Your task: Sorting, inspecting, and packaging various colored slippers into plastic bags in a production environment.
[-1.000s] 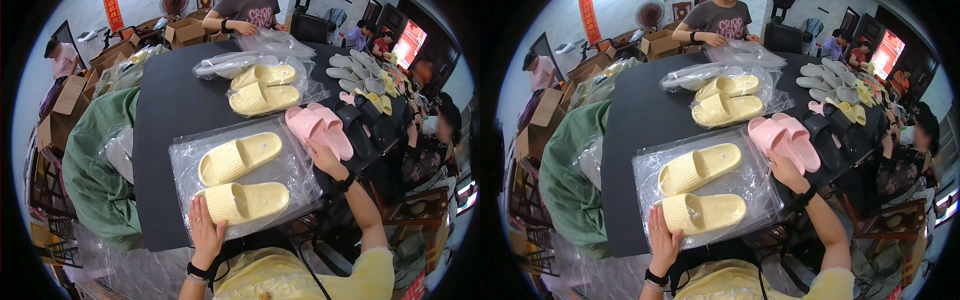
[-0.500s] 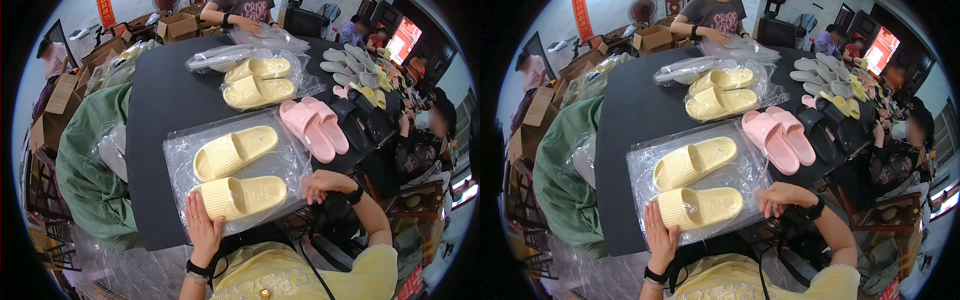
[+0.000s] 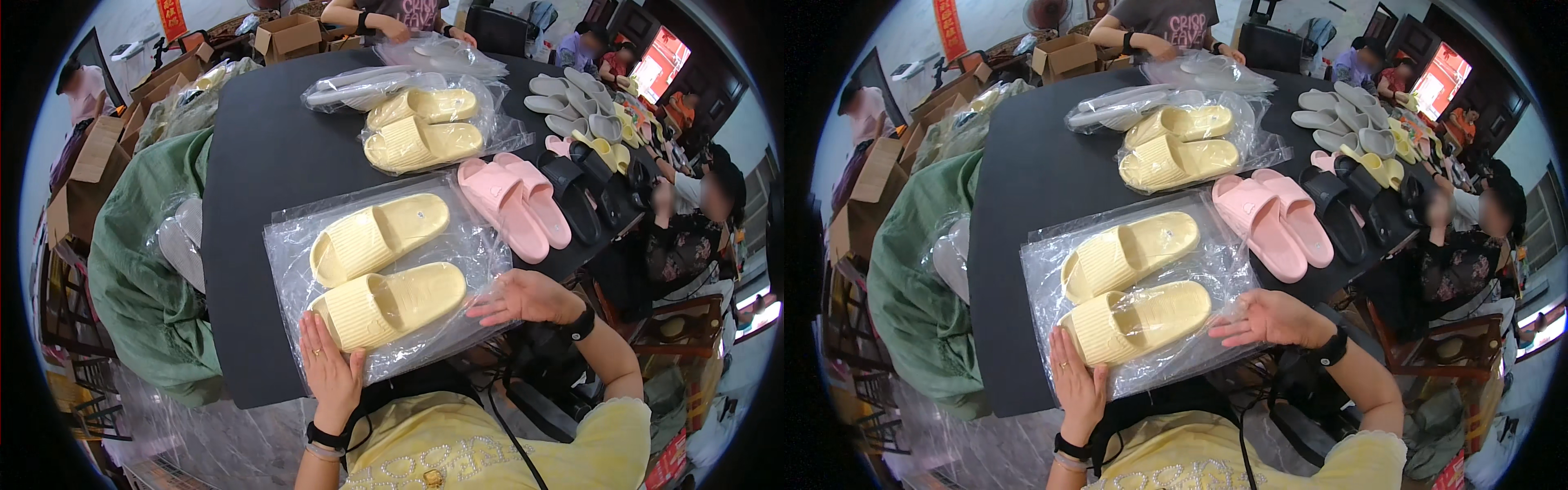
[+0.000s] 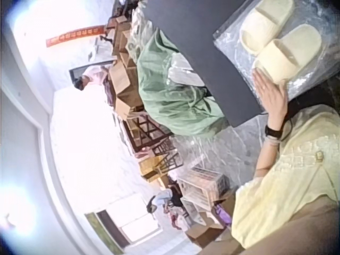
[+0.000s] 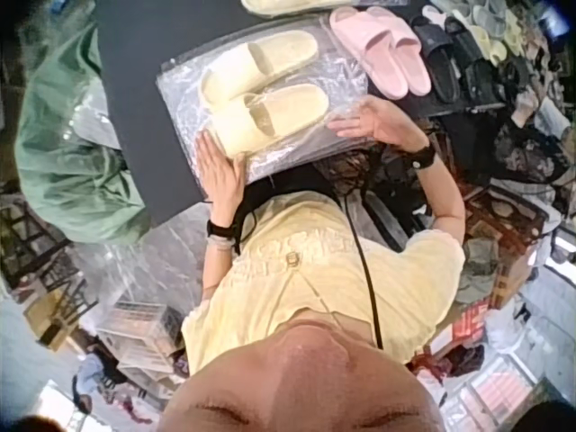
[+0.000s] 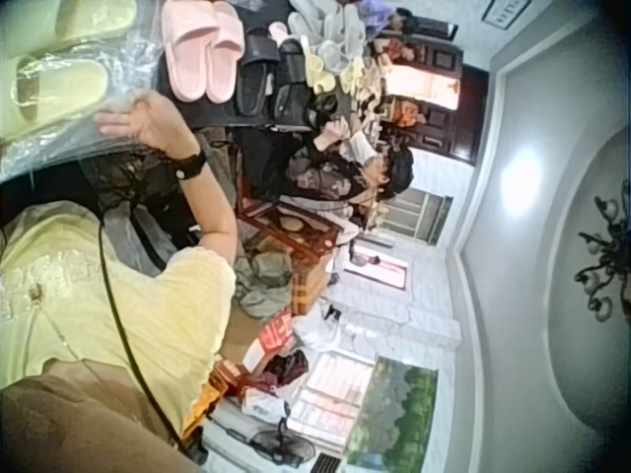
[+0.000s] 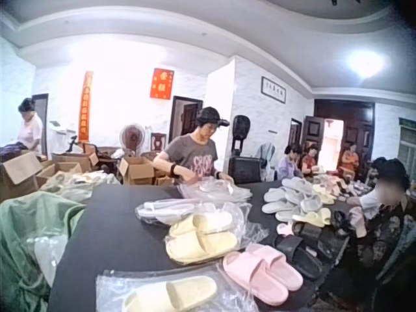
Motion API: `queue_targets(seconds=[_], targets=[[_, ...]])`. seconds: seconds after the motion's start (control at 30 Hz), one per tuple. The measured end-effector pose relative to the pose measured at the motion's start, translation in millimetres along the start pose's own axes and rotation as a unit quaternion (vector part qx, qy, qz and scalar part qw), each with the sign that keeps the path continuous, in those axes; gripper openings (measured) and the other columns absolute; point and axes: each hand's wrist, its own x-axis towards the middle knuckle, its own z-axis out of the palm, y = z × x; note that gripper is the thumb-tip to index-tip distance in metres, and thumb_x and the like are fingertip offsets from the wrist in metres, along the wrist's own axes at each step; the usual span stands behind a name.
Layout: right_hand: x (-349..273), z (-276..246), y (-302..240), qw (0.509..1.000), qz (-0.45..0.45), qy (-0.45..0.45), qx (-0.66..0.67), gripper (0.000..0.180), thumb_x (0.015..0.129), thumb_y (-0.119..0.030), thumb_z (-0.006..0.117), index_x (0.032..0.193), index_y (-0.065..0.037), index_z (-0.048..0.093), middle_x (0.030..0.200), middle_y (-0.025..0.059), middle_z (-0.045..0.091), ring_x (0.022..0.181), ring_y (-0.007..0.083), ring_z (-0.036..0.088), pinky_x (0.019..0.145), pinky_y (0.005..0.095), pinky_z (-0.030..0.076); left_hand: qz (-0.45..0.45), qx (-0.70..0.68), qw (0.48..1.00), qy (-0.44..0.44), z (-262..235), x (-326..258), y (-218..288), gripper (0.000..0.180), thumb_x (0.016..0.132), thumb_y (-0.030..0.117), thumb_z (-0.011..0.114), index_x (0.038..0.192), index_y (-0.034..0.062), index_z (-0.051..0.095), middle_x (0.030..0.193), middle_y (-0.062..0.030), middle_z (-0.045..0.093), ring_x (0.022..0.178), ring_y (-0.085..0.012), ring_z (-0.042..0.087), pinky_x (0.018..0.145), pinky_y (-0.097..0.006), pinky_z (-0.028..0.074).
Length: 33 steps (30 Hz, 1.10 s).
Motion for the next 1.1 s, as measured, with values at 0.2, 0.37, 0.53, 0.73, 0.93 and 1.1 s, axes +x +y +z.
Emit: queue_targets(seconds=[0.2,0.37,0.53,0.73,0.93,1.1], targets=[[22.3,-43.4,35.5,0.986,-0.03,0.002,0.165,0.021,0.093,-0.011,0.046,0.11,0.001,0.05,0.111,0.0179,0.056,0.106,0.0284,0.055,0.095,0.0425,0.045,0.002,0.018,1.0,-0.004,-0.1,0.0,-0.6,0.077,0.093,0.05,0.037,0.142,-0.0052,0.016,0.148,-0.0244,0.019,0.138,-0.0388,0.016,0.11,-0.047,0.016],[23.7,-28.3,32.9,0.983,-0.026,0.027,0.179,0.019,0.093,-0.012,0.049,0.109,0.0,0.051,0.1,0.0138,0.057,0.091,0.0229,0.056,0.084,0.036,0.047,-0.005,0.008,1.0,-0.009,0.5,0.0,-1.1,0.078,0.093,0.052,0.035,0.142,-0.0052,0.016,0.148,-0.0245,0.018,0.138,-0.0388,0.016,0.11,-0.047,0.016],[14.9,-37.8,19.3,0.998,-0.03,0.011,0.047,0.031,0.091,-0.004,0.049,0.122,-0.001,0.047,0.091,0.0043,0.053,0.065,0.0075,0.046,0.057,0.0202,0.04,-0.013,0.005,1.0,-0.014,-0.3,-0.1,-0.8,0.079,0.093,0.054,0.033,0.142,-0.005,0.015,0.148,-0.0246,0.018,0.138,-0.0388,0.016,0.11,-0.047,0.016],[7.2,-32.4,9.7,0.953,-0.021,0.161,-0.255,0.037,0.089,-0.01,0.053,0.125,0.001,0.047,0.069,-0.0017,0.05,0.047,0.0052,0.036,0.041,0.0197,0.03,-0.011,0.015,1.0,-0.023,0.8,0.0,-1.3,0.079,0.093,0.054,0.033,0.142,-0.0048,0.015,0.148,-0.0247,0.018,0.138,-0.038,0.017,0.11,-0.047,0.017],[14.5,-36.6,6.3,0.866,-0.12,0.165,-0.456,0.024,0.091,-0.017,0.053,0.106,0.0,0.06,0.058,-0.0018,0.048,0.045,0.0057,0.041,0.04,0.0212,0.032,-0.004,0.014,1.0,-0.017,-1.0,0.4,-0.8,0.079,0.092,0.054,0.035,0.142,-0.0052,0.016,0.147,-0.025,0.018,0.138,-0.0376,0.017,0.11,-0.047,0.018],[6.9,-43.2,-12.3,0.822,-0.119,0.282,-0.479,0.023,0.092,-0.021,0.053,0.09,0.001,0.063,0.053,-0.0014,0.046,0.042,0.006,0.042,0.041,0.0222,0.033,-0.004,0.016,1.0,-0.014,-1.5,0.7,-0.9,0.079,0.092,0.054,0.035,0.142,-0.0055,0.017,0.147,-0.0254,0.019,0.137,-0.0376,0.018,0.109,-0.047,0.019]])
